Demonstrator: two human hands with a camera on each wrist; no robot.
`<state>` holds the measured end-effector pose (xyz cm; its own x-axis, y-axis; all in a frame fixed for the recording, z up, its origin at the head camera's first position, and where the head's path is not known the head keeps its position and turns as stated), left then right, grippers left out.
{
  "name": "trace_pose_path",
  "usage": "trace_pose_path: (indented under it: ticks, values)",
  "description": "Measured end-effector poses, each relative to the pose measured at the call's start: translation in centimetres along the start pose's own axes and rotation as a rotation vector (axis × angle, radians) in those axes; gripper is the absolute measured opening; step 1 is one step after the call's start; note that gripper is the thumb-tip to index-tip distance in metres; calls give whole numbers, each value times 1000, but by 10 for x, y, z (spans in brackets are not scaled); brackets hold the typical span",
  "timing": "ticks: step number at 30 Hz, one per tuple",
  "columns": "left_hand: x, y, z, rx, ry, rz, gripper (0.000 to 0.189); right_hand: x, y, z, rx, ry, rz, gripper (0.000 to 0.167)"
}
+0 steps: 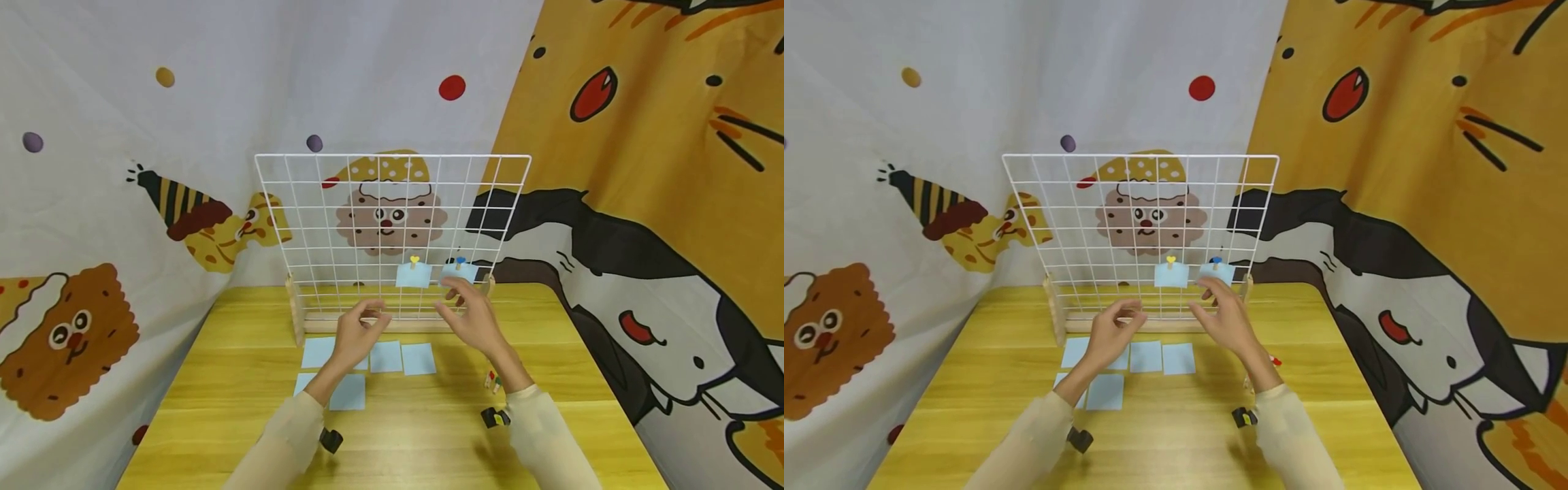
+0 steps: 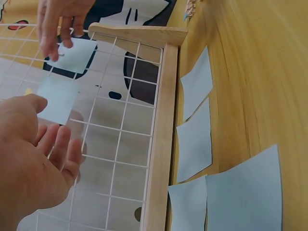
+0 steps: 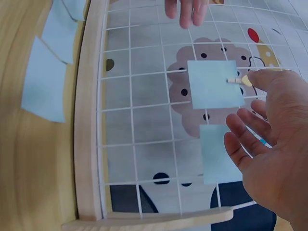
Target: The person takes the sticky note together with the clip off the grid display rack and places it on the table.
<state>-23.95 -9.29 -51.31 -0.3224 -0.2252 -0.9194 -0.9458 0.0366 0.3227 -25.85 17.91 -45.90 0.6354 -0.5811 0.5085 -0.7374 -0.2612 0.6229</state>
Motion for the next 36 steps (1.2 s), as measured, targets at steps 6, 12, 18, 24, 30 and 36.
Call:
trace_pose_path:
  ticks: [6,12,18,24,30,36]
  values:
    - [5,10,4,-37,-24,-18,30,7,14,5,-9,-13,-24,46]
    - [10,18,7,-58,-65,-45,31,17,27,9,-42,4,-60,44]
    - [13,24,9,-54,-85,-73,31,26,38,12,-76,-8,-71,43]
    - [11,29,13,-39,-78,-79,33,28,46,15,-58,-13,-59,44]
    - [10,34,17,-18,-82,-71,38,29,52,18,-53,-5,-66,44]
    - [7,40,21,-26,-70,-59,34,31,58,22,-68,-11,-88,45]
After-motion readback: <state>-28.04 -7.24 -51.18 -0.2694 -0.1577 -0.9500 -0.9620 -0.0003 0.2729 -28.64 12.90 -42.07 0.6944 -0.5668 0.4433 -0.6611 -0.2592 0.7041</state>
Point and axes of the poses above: each hand's wrist, its own y-axis towards the middle knuckle, its own z-axis out of the palm, x = y × z, the point moved 4 cm from there along y, towards the middle knuckle, and after that the axes turned 4 degrees about -y, right-handed, at the moved point
